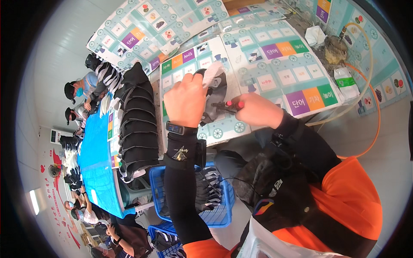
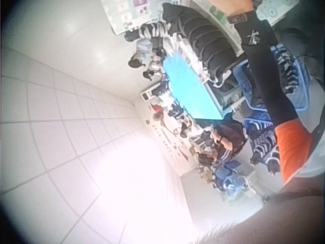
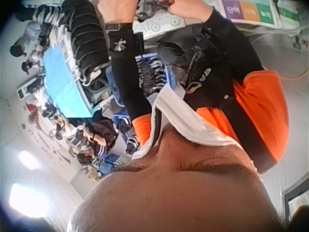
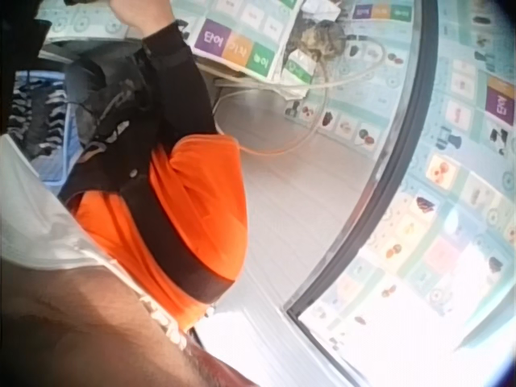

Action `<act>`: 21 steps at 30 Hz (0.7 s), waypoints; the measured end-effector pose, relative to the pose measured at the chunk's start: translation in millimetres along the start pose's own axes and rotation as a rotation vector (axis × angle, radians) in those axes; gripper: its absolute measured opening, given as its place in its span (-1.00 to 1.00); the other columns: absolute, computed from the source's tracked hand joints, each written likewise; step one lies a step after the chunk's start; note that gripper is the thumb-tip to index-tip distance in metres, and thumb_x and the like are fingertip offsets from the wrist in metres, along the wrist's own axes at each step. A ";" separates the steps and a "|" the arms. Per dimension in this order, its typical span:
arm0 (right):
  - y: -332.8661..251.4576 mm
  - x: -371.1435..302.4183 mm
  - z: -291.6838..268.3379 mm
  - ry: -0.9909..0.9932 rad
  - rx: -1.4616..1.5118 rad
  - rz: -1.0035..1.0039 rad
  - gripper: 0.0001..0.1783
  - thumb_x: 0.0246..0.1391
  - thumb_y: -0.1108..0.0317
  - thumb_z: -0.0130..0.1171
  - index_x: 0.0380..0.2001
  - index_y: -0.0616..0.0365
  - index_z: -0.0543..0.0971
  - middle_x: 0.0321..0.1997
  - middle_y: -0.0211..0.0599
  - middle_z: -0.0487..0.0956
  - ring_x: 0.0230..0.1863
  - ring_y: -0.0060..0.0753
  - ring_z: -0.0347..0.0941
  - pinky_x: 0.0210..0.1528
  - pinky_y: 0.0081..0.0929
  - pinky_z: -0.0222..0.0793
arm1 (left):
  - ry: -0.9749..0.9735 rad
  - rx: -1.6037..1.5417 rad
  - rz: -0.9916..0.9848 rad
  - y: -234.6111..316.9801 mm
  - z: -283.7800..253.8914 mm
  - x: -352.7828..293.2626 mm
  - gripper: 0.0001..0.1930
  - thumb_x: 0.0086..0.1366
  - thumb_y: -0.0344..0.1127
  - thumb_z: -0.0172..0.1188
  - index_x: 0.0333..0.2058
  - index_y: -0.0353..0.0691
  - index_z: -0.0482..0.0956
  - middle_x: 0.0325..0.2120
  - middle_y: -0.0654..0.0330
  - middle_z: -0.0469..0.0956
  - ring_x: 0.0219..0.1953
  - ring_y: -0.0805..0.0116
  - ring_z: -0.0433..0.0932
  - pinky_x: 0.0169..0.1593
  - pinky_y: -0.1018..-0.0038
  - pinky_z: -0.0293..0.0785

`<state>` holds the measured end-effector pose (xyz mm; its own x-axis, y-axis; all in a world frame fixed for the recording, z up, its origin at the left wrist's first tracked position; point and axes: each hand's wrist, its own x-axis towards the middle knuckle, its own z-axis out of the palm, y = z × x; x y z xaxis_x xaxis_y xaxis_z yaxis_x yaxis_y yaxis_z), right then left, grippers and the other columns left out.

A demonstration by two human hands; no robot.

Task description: The person picks up footwear components, uses a tool to trim or secure parts of the upper material, and places the items into blue storage bins.

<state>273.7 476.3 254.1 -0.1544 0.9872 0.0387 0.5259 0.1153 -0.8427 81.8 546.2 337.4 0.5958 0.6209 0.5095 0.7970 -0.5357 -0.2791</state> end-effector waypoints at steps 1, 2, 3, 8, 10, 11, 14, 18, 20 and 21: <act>-4.5 -0.3 -3.3 0.019 0.036 0.008 -0.75 -0.12 0.38 0.05 -0.45 0.35 0.62 -0.42 0.31 0.58 -0.25 0.45 0.52 -0.15 0.13 0.45 | -0.001 0.001 0.000 -0.8 -0.3 -1.5 -0.79 0.18 -0.14 0.45 -0.32 -0.06 0.66 -0.45 0.22 0.56 -0.42 0.13 0.67 -0.40 0.25 0.55; -6.4 -0.3 -4.3 0.038 0.072 0.017 -0.74 -0.11 0.37 0.06 -0.46 0.35 0.62 -0.42 0.31 0.58 -0.26 0.44 0.52 -0.15 0.12 0.45 | -0.001 0.002 0.000 -1.3 0.4 -3.1 -0.79 0.17 -0.14 0.45 -0.32 -0.06 0.65 -0.45 0.22 0.56 -0.42 0.14 0.67 -0.40 0.25 0.55; -5.2 -1.5 -4.8 0.038 0.071 0.016 -0.74 -0.11 0.37 0.06 -0.46 0.35 0.62 -0.42 0.31 0.58 -0.26 0.44 0.52 -0.15 0.12 0.45 | 0.001 0.002 -0.001 -1.1 0.3 -2.7 -0.79 0.17 -0.14 0.45 -0.32 -0.06 0.65 -0.45 0.22 0.56 -0.42 0.14 0.67 -0.40 0.25 0.55; 9.3 -5.0 -3.5 -0.074 -0.001 0.069 -0.71 -0.11 0.39 0.05 -0.36 0.34 0.65 -0.37 0.29 0.60 -0.22 0.43 0.53 -0.13 0.13 0.44 | 0.019 -0.010 -0.006 0.2 2.4 1.1 -0.78 0.15 -0.15 0.47 -0.33 -0.08 0.65 -0.45 0.22 0.56 -0.43 0.13 0.67 -0.40 0.25 0.55; 4.1 -5.7 -7.1 0.009 0.007 0.013 -0.71 -0.10 0.40 0.05 -0.35 0.34 0.65 -0.36 0.29 0.60 -0.21 0.43 0.53 -0.13 0.13 0.44 | 0.029 -0.013 -0.004 -2.5 2.3 0.8 -0.77 0.15 -0.15 0.47 -0.33 -0.09 0.65 -0.45 0.21 0.56 -0.43 0.13 0.67 -0.40 0.25 0.55; 0.6 -6.2 -9.6 0.094 0.015 -0.039 -0.71 -0.10 0.41 0.05 -0.33 0.34 0.65 -0.36 0.30 0.60 -0.21 0.43 0.53 -0.13 0.14 0.43 | 0.038 -0.021 0.000 -3.7 2.6 1.1 -0.77 0.15 -0.14 0.46 -0.33 -0.09 0.65 -0.45 0.21 0.57 -0.43 0.12 0.67 -0.40 0.24 0.55; -5.9 -6.6 -17.2 0.176 -0.010 0.058 -0.71 -0.08 0.40 0.05 -0.33 0.33 0.65 -0.35 0.29 0.60 -0.20 0.44 0.52 -0.12 0.15 0.43 | 0.020 -0.012 -0.015 -2.5 7.4 5.2 -0.77 0.18 -0.12 0.44 -0.33 -0.10 0.66 -0.44 0.20 0.57 -0.42 0.11 0.68 -0.39 0.23 0.56; -2.3 -7.3 -17.5 0.057 -0.026 0.051 -0.72 -0.06 0.41 0.05 -0.32 0.31 0.65 -0.36 0.29 0.60 -0.20 0.45 0.52 -0.12 0.18 0.42 | 0.043 -0.024 -0.017 -0.2 7.7 10.6 -0.77 0.13 -0.19 0.47 -0.38 -0.11 0.59 -0.42 0.18 0.58 -0.41 0.09 0.69 -0.37 0.22 0.59; 5.0 -4.6 -16.5 0.137 -0.112 0.023 -0.71 0.02 0.39 0.13 -0.19 0.22 0.67 -0.35 0.19 0.62 -0.17 0.37 0.53 -0.16 0.02 0.43 | 0.007 -0.012 -0.042 3.1 7.8 12.8 -0.77 0.14 -0.17 0.46 -0.40 -0.11 0.59 -0.41 0.18 0.59 -0.41 0.09 0.69 -0.36 0.22 0.59; 4.0 -4.4 -17.4 0.134 -0.112 0.018 -0.71 0.02 0.39 0.13 -0.19 0.22 0.67 -0.35 0.19 0.62 -0.17 0.37 0.53 -0.16 0.02 0.43 | 0.007 -0.008 -0.046 3.2 6.3 12.7 -0.77 0.14 -0.17 0.46 -0.40 -0.11 0.59 -0.41 0.18 0.59 -0.41 0.09 0.69 -0.36 0.22 0.59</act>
<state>291.0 474.4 259.9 -0.0354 0.9942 0.1013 0.6184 0.1014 -0.7793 92.5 556.0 337.9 0.5579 0.6409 0.5273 0.8226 -0.5112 -0.2491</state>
